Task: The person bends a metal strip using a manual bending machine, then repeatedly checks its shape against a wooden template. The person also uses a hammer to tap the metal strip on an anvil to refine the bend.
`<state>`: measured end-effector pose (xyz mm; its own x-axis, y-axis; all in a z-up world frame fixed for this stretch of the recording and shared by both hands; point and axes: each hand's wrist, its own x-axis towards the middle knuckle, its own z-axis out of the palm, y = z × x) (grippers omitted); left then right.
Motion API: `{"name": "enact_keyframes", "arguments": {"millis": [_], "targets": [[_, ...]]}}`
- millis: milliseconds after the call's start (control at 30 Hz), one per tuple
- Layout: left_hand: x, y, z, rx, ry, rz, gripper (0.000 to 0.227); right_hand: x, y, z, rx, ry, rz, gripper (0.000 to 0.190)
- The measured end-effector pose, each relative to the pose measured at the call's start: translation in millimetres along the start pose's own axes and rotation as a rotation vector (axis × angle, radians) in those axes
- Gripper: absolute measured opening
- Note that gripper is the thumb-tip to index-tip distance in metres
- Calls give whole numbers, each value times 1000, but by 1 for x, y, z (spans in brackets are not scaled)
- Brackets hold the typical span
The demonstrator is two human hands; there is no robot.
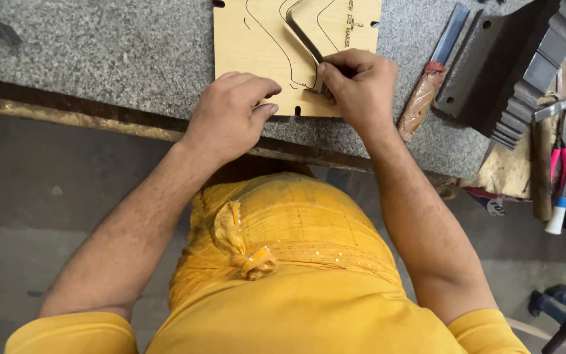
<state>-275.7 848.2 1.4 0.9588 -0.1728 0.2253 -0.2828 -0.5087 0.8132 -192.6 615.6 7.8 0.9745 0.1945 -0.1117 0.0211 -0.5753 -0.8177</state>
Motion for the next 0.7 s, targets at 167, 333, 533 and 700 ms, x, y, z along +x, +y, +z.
{"name": "enact_keyframes", "arguments": {"millis": [167, 333, 533, 700], "targets": [[29, -11, 9, 15, -68, 157, 27, 2, -5, 10, 68, 18, 18, 8], [58, -23, 25, 41, -102, 372, 20, 1, -3, 10, 85, 3, 54, 8], [69, -38, 25, 11, -192, 465, 6, 0, 6, 7, 299, -45, 72, 12], [77, -40, 22, -13, -306, 454, 10, -1, 7, 3, 311, -79, 158, 12]]}}
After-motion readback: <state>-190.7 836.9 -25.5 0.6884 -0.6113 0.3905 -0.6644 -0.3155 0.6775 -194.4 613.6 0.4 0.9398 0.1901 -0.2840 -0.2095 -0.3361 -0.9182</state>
